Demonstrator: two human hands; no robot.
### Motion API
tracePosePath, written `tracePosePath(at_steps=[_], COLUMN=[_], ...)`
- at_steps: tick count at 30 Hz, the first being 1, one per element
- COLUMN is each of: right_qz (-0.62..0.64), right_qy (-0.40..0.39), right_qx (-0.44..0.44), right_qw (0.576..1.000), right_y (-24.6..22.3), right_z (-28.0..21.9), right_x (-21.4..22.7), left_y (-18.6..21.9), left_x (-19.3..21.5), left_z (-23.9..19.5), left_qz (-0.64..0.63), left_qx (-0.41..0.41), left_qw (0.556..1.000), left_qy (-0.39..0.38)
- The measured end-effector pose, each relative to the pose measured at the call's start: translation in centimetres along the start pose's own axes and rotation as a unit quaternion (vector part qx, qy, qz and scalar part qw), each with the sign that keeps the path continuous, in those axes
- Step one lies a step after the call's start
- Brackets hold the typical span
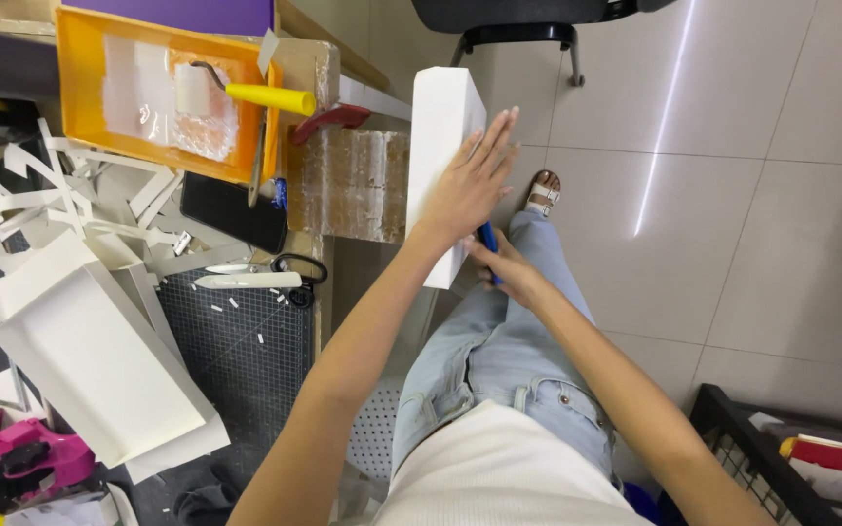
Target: The person applies adhesive to white rectangular frame pieces using a yellow paint roller and then smooths the surface with a blue squeegee. The person repeats this process on multiple frame pieces, placing each finished piece on a nearby stack.
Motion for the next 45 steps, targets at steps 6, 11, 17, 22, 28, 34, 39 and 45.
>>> tracePosePath(at_steps=[6,11,17,22,28,34,39,45], right_qz=[0.093,-0.089,-0.310,-0.455,-0.434,-0.424,-0.432,-0.546], right_qy=[0.120,0.229,0.273,0.235,0.165,0.347,0.454,0.337], right_qx=[0.080,0.304,0.471,0.510,0.627,0.621,0.591,0.541], right_qw=[0.985,0.921,0.779,0.691,0.626,0.561,0.508,0.544], right_y=[-0.4,-12.6,-21.4,-10.3,-2.0,-15.6,-27.5,-30.1], right_z=[0.1,0.8,1.8,-0.3,-3.3,4.3,0.7,-1.1], right_x=[4.7,4.5,2.5,-0.4,-3.7,1.4,1.7,1.3], left_y=[-1.9,-3.6,-5.1,-5.4,-5.4,-5.5,-5.1,-5.3], left_x=[0.6,0.2,-0.6,-0.9,-0.6,-0.7,0.7,1.2], left_z=[-3.1,-5.4,-8.9,-9.2,-9.2,-8.9,-9.3,-9.7], left_qz=[-0.136,-0.174,-0.112,-0.080,-0.086,-0.100,-0.109,-0.099], left_qx=[0.097,0.165,0.200,0.197,0.193,0.191,0.199,0.221], left_qw=[0.986,0.970,0.971,0.972,0.970,0.970,0.969,0.963], left_qy=[0.004,0.038,0.067,0.098,0.118,0.114,0.102,0.120])
Point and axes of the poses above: each hand's wrist, its own z-axis towards the middle knuckle, its own x-axis out of the back of the hand, y = z × x, the point moved 9 cm from there along z, towards the middle knuckle, and after that the axes turned 6 degrees about -z, right-handed, at the moved point
